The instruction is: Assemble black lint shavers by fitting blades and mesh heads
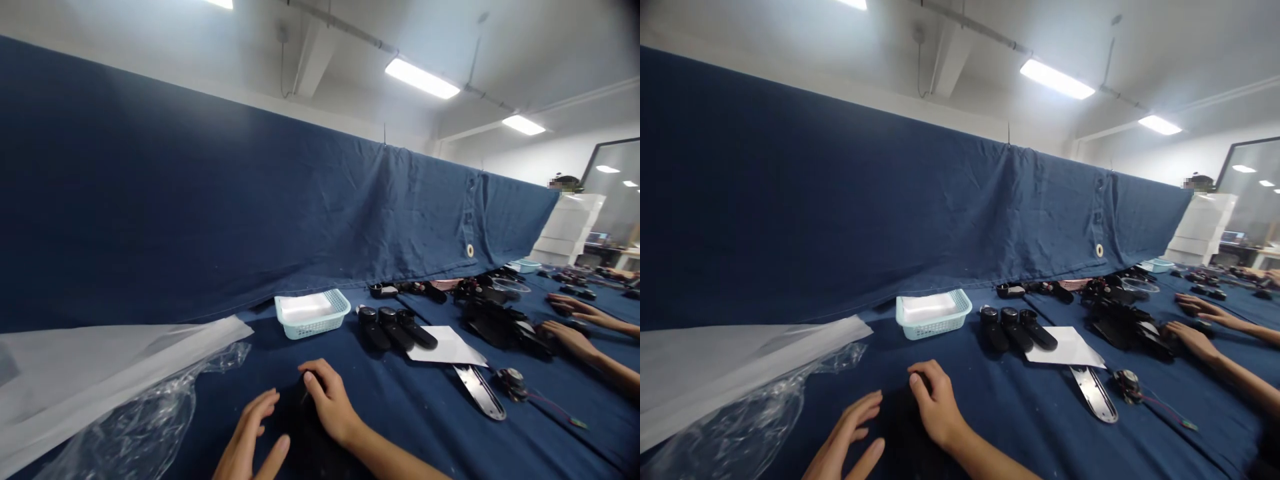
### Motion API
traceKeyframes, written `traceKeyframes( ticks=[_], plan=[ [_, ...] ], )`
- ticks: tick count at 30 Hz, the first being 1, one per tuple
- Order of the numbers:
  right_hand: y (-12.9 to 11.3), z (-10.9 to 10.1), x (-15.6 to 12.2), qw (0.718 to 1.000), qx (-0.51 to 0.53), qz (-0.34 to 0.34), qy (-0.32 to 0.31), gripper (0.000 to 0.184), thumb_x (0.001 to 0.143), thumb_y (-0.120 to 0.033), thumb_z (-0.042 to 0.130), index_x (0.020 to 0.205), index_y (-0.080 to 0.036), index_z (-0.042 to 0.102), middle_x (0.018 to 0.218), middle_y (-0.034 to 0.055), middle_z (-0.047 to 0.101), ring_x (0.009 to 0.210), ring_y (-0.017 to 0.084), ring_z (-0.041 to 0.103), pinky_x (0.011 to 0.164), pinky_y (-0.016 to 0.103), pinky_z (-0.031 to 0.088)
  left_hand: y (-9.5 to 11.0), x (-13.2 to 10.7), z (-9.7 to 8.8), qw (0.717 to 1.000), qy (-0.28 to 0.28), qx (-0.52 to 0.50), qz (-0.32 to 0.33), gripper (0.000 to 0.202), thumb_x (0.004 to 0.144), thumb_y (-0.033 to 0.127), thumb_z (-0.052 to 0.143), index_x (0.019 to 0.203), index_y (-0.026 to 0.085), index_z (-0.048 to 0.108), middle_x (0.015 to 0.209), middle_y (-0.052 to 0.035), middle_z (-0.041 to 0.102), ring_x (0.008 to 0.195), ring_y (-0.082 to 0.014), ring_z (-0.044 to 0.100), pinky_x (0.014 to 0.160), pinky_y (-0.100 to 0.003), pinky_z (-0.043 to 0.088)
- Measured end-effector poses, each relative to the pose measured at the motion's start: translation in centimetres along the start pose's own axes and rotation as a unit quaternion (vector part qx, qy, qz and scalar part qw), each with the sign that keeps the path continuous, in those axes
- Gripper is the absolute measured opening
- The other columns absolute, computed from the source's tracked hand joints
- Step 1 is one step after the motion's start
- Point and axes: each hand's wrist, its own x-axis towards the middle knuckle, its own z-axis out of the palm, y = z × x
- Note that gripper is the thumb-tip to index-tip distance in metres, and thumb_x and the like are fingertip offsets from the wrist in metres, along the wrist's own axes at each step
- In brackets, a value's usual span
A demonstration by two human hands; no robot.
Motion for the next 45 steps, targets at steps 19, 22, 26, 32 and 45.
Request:
traceKeyframes(
  ticks=[19, 22, 26, 32, 45],
  plan=[
    [-1.0, 0.2, -0.8, 0.986, 0.150, 0.052, 0.056, 0.046, 0.094, -0.059, 0.036, 0.114, -0.029, 0.063, 0.111, 0.0061, 0.060, 0.100, 0.025, 0.057, 0.089, 0.040, 0.046, 4.1, 3.7, 4.8, 0.763, -0.024, -0.523, -0.379, 0.039, 0.086, 0.048, 0.061, 0.095, 0.012, 0.071, 0.080, -0.0109, 0.077, 0.069, -0.0249, 0.073, 0.064, -0.033, 0.060],
    [-0.2, 0.3, -0.4, 0.976, 0.184, 0.102, 0.059, 0.049, 0.093, -0.062, 0.038, 0.107, -0.024, 0.065, 0.100, 0.0057, 0.063, 0.094, 0.023, 0.058, 0.086, 0.038, 0.047, 4.6, 3.9, 4.7, 0.778, -0.009, -0.501, -0.380, 0.043, 0.087, 0.050, 0.058, 0.092, 0.009, 0.071, 0.075, -0.0125, 0.076, 0.059, -0.0225, 0.071, 0.060, -0.033, 0.060],
    [0.2, 0.3, -0.2, 0.964, 0.226, 0.139, -0.008, 0.050, 0.082, -0.063, 0.056, 0.114, -0.025, 0.064, 0.095, 0.0037, 0.063, 0.070, 0.018, 0.057, 0.059, 0.030, 0.049, 4.1, 3.8, 4.8, 0.784, -0.011, -0.495, -0.376, 0.041, 0.085, 0.051, 0.061, 0.093, 0.011, 0.071, 0.077, -0.0120, 0.076, 0.061, -0.0221, 0.071, 0.062, -0.033, 0.059],
    [-0.4, 0.0, -0.3, 0.948, 0.268, 0.153, -0.074, 0.061, 0.064, -0.046, 0.080, 0.119, -0.027, 0.060, 0.093, -0.0001, 0.063, 0.066, 0.014, 0.056, 0.052, 0.023, 0.043, 4.2, 3.6, 4.7, 0.815, -0.067, -0.446, -0.365, 0.050, 0.082, 0.061, 0.059, 0.086, 0.012, 0.070, 0.060, -0.0093, 0.071, 0.047, -0.0192, 0.065, 0.045, -0.024, 0.051],
    [-0.4, -0.3, 0.2, 0.954, 0.251, 0.151, -0.064, 0.043, 0.068, -0.045, 0.078, 0.101, -0.022, 0.062, 0.075, -0.0043, 0.057, 0.056, 0.011, 0.049, 0.045, 0.020, 0.038, 3.7, 4.3, 4.7, 0.798, -0.115, -0.482, -0.343, 0.050, 0.081, 0.058, 0.063, 0.101, 0.012, 0.065, 0.071, -0.0114, 0.074, 0.056, -0.0211, 0.070, 0.057, -0.030, 0.058]
  ],
)
